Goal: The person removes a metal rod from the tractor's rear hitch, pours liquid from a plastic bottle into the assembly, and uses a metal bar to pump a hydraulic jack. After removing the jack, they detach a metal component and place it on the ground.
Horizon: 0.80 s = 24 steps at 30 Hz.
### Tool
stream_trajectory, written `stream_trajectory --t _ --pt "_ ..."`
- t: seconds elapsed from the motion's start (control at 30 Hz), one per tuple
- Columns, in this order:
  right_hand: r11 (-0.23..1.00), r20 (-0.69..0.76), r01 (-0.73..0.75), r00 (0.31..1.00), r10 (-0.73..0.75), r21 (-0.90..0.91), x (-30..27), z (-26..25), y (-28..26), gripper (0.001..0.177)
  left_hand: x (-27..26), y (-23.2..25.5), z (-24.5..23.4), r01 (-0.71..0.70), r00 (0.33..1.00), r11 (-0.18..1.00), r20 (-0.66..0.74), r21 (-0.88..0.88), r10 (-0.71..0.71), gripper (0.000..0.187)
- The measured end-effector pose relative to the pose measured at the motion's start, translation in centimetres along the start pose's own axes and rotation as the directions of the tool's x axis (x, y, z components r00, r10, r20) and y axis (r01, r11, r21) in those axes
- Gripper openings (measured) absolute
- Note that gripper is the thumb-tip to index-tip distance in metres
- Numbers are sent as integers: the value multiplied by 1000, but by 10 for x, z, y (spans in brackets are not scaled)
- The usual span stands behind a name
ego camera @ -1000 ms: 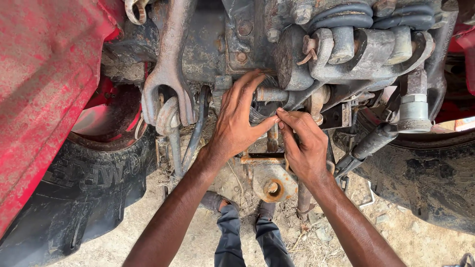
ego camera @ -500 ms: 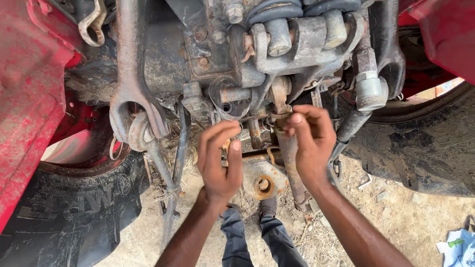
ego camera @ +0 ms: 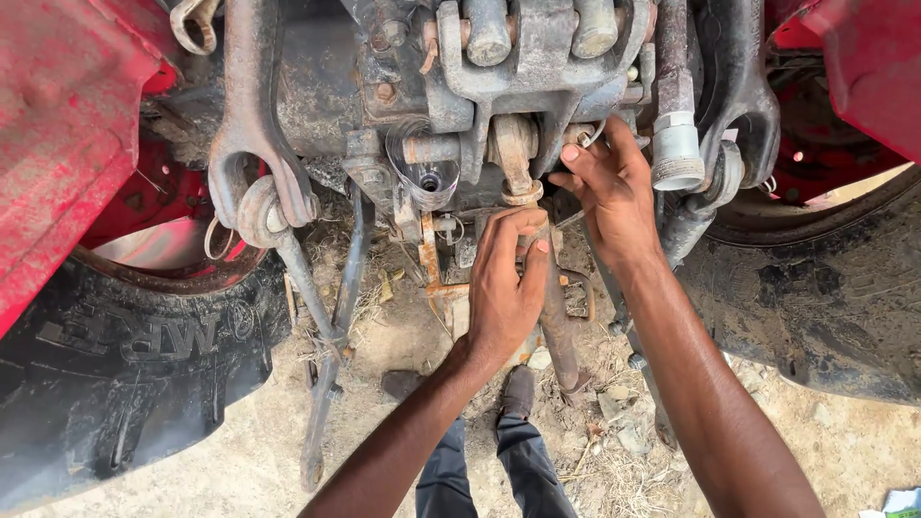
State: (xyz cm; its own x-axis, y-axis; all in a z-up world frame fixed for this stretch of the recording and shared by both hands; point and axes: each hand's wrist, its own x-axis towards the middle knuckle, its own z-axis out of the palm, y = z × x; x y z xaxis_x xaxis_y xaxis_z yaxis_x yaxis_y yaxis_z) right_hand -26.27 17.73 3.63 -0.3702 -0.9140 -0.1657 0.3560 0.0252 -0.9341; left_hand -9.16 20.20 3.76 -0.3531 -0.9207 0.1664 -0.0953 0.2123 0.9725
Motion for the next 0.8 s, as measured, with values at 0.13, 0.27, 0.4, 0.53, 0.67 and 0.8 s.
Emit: stream_trajectory --t 0.13,0.27,0.4,0.53,0.67,0.8 --pt "992 -3 -2 1000 2 -126 5 -12 4 53 2 5 13 3 1000 998 4 66 -3 27" --pt "950 -8 53 998 -59 -307 9 -19 7 54 9 3 22 -6 1000 986 26 166 1 25" --pt "918 65 114 993 -97 -380 15 -30 13 50 11 -2 24 -3 1000 977 9 214 1 25" --pt "907 70 167 986 -151 -388 17 -38 31 53 10 -7 24 -11 1000 975 18 220 7 25" --pt "902 12 162 985 -172 -401 19 -36 34 53 11 -3 23 14 999 971 27 237 -21 23" --pt "917 11 181 982 -189 -355 22 -40 43 50 12 -4 21 47 996 975 64 217 -62 23"
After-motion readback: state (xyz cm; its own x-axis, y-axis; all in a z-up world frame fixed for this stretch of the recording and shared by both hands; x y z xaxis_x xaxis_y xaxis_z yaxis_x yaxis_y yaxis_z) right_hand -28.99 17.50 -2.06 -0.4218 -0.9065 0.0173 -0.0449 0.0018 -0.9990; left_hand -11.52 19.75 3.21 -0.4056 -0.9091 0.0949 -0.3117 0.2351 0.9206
